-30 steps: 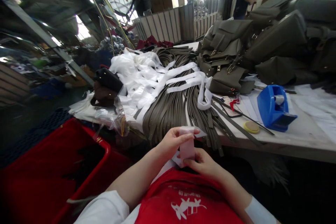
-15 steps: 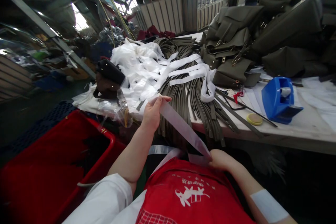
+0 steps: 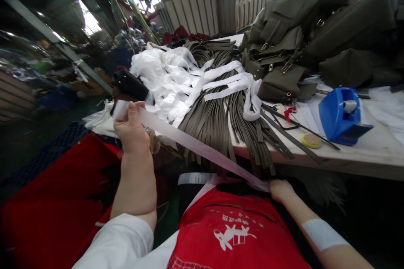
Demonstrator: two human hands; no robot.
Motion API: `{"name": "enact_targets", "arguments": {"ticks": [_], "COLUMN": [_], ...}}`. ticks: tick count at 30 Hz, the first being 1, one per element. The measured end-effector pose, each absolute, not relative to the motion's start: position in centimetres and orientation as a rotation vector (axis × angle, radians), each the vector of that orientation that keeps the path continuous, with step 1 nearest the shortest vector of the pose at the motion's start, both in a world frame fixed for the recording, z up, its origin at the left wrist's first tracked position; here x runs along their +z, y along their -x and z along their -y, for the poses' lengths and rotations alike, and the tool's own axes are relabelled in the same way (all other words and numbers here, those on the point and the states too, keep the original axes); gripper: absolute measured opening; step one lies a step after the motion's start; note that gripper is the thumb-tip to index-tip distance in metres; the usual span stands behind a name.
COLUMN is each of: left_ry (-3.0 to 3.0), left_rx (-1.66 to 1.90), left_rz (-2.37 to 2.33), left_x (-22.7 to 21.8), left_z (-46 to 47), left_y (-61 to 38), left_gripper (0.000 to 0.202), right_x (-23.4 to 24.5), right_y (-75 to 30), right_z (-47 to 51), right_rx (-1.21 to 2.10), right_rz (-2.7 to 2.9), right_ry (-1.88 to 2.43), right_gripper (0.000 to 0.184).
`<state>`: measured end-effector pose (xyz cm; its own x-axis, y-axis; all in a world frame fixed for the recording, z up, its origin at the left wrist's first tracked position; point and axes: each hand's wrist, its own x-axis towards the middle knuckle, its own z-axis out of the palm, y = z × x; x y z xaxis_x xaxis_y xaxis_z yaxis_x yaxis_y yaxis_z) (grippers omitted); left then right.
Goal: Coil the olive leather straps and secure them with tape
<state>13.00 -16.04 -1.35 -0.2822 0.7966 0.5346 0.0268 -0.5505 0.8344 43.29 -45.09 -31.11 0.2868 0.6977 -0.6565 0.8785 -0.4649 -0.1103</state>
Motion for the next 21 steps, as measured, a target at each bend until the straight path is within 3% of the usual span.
{"name": "enact_targets", "arguments": {"ticks": [8, 13, 15, 18, 21], "left_ry": [-1.608, -1.432, -1.466, -1.728, -1.850], "left_rx": [1.351, 1.880, 1.894, 1.211, 0.538], "left_rz": [-0.828, -1.088, -1.078, -0.866, -0.611], "left_x": [-3.6, -0.4, 0.6, -0.9, -5.5], "left_z": [21.7, 17.6, 17.0, 19.4, 23.8], "left_y": [-15.7, -12.5, -11.7, -12.8, -15.4], "left_gripper": [0.021, 0.028, 0.027, 0.025, 0.027], "right_x": [-31.3, -29.4, -27.8, -24.0, -19.0], "right_y": [-40.8, -42.6, -42.5, -40.0, -36.4], "right_z": [41.5, 42.2, 41.8, 40.7, 40.4], "right_rx": [-1.041, -1.103, -1.147, -1.250, -1.356], "right_rz": [-1.072, -1.128, -1.231, -1.505, -1.858], "right_ry": [-2.119, -2.119, -2.140, -2.163, -2.168], "right_gripper": [0.030, 0.027, 0.022, 0.012, 0.015]}}
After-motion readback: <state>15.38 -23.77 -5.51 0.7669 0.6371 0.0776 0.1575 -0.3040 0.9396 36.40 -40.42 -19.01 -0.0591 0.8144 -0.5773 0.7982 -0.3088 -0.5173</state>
